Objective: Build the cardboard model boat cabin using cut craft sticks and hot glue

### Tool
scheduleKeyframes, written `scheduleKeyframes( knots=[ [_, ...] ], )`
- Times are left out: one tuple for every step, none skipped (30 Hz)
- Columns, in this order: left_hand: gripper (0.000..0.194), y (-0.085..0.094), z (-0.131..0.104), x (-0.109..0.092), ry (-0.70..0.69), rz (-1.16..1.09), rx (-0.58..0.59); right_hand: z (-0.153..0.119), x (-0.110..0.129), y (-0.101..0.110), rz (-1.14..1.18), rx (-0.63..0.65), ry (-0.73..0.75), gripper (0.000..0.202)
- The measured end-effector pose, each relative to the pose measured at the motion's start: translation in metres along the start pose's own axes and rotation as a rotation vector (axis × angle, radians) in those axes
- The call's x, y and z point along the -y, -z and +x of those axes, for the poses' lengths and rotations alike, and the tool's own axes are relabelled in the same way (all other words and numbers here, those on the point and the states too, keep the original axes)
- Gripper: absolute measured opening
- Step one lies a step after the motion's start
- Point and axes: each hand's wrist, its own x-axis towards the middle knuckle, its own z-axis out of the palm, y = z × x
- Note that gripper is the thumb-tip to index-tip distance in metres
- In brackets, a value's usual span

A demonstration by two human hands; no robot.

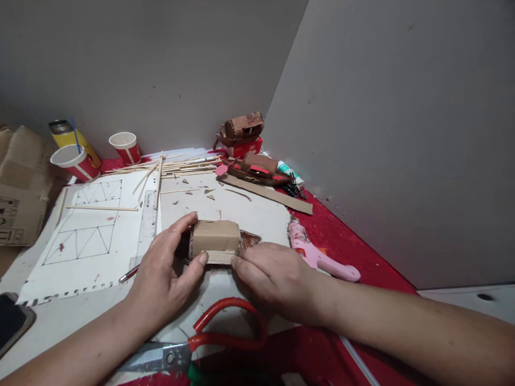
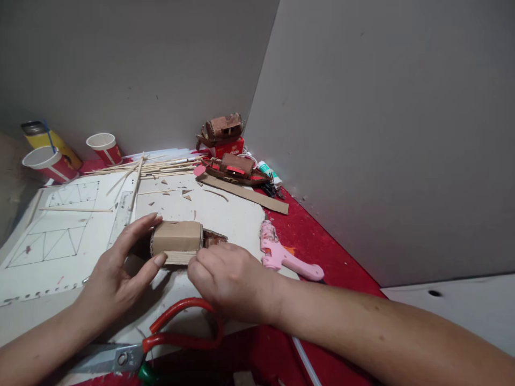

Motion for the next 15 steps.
scheduleKeyframes(
  knots=[
    [0.054,0.0,-0.0001,-0.0002,-0.003,-0.001,-0.001,0.0001,-0.0002,-0.0003,-0.004,-0.006,0.001,0.031],
    [0.054,0.0,-0.0001,-0.0003,-0.005,-0.002,-0.001,0.0002,-0.0003,-0.0006,-0.006,-0.008,0.003,0.031],
    [0.054,0.0001,-0.0001,-0.0004,-0.006,-0.002,-0.002,0.0002,-0.0005,-0.001,-0.009,-0.008,0.005,0.031],
    [0.053,0.0001,0.0001,-0.0005,-0.008,-0.001,-0.004,0.0001,-0.0006,-0.0014,-0.015,-0.009,0.007,0.031],
    [0.053,0.0,0.0002,-0.0005,-0.008,0.0,-0.005,0.0,-0.0008,-0.0017,-0.023,-0.013,0.006,0.032],
    [0.053,-0.0001,0.0003,-0.0005,-0.006,0.002,-0.007,-0.0002,-0.001,-0.002,-0.03,-0.018,0.006,0.032],
    [0.053,-0.0002,0.0004,-0.0005,-0.003,0.003,-0.007,-0.0005,-0.0012,-0.0022,-0.035,-0.019,0.004,0.033],
    [0.053,-0.0004,0.0005,-0.0006,-0.002,0.004,-0.009,-0.0007,-0.0016,-0.0024,-0.037,-0.016,0.002,0.033],
    [0.053,-0.0006,0.0005,-0.0007,0.0,0.005,-0.01,-0.0009,-0.002,-0.0024,-0.036,-0.01,0.001,0.033],
    [0.053,-0.0009,0.0004,-0.0009,0.002,0.007,-0.011,-0.001,-0.0024,-0.0023,-0.032,-0.001,0.001,0.033],
    [0.053,-0.0011,0.0003,-0.0013,0.004,0.009,-0.014,-0.0011,-0.0028,-0.002,-0.03,0.008,0.002,0.033],
    [0.053,-0.0013,0.0002,-0.0018,0.006,0.012,-0.019,-0.0011,-0.0032,-0.0016,-0.029,0.016,0.002,0.033],
    [0.052,-0.0014,0.0,-0.0023,0.007,0.013,-0.023,-0.0011,-0.0035,-0.0011,-0.029,0.019,0.004,0.033],
    [0.052,-0.0015,-0.0002,-0.0029,0.009,0.013,-0.027,-0.0011,-0.0038,-0.0006,-0.028,0.02,0.003,0.033],
    [0.053,-0.0014,-0.0004,-0.0034,0.012,0.011,-0.027,-0.0011,-0.0039,0.0001,-0.023,0.024,-0.001,0.033]
  ],
)
